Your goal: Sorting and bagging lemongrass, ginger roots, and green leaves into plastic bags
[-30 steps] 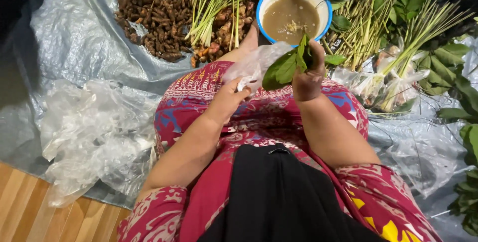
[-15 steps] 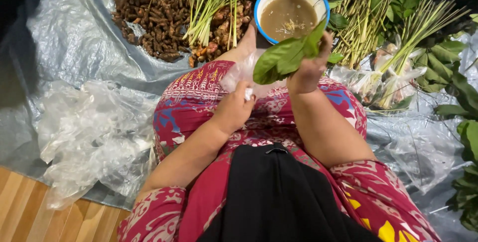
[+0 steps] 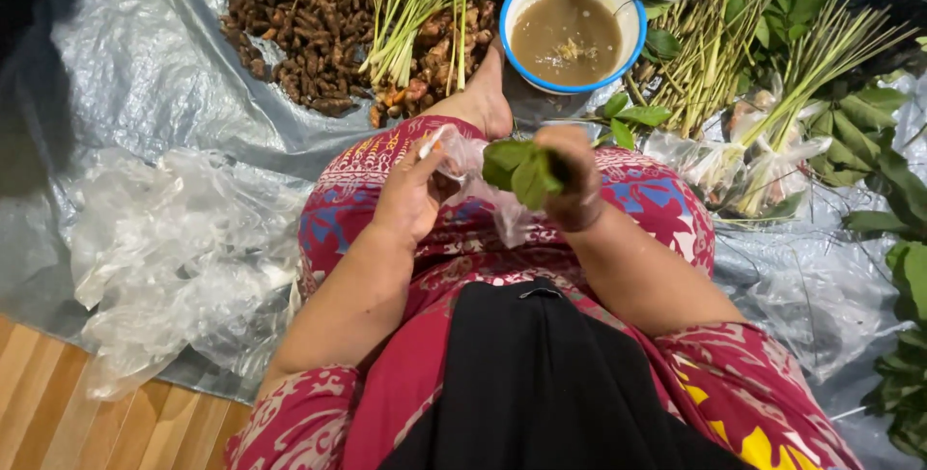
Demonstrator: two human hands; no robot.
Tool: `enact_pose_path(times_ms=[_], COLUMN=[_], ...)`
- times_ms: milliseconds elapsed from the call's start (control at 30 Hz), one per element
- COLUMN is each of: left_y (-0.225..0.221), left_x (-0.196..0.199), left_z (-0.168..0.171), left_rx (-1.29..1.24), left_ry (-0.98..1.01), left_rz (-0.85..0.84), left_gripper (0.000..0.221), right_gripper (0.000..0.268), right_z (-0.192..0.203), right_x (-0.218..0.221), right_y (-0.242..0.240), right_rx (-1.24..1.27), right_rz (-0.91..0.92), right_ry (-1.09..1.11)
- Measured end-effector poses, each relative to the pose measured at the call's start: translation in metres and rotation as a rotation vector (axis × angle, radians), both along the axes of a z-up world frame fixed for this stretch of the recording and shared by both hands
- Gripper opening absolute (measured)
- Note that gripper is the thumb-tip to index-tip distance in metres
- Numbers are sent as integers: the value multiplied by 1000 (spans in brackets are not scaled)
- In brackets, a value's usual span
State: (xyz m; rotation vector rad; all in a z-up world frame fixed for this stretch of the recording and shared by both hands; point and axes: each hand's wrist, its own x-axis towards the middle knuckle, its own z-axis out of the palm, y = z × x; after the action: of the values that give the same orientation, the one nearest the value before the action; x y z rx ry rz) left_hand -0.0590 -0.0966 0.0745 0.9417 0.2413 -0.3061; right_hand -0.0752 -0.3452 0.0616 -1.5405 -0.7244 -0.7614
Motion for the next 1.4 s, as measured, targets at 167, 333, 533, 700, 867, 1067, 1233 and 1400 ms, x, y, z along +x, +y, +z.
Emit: enact_pose_path(times_ms=[167,333,533,700,867,1067,1233,1400], left_y=[4,-4,-19,7,21,1,0,-1], left_x=[0,-24,-29,-19,-21,-31,-48,-57], left_z=[-10,38,72,55,62,84,77,55], left_rx=[449,374,307,282,446,1409,1410,1587], left_ry=[-320,-448,-555,-384,-468,-858,-1437,-1698], left_rz=[-117,-271,-480,-434,-540,-446,-421,-154], left_gripper=[54,65,75,69,66,50,45,36], right_gripper=[25,32,46,49,54,46,55,69], right_z=[60,42,1,-42,-3,-54,-71,-103], right_x=[-9,6,23,12,2,15,44,40], right_y=[11,9,36,38,42,77,99,51], right_rx=[657,365,161,-209,-834,-609,-862,-1166], right_rz=[-48,-248,-102,31,80,350,211,39], right_ry=[59,-75,-214,-142,382,-4,176,449])
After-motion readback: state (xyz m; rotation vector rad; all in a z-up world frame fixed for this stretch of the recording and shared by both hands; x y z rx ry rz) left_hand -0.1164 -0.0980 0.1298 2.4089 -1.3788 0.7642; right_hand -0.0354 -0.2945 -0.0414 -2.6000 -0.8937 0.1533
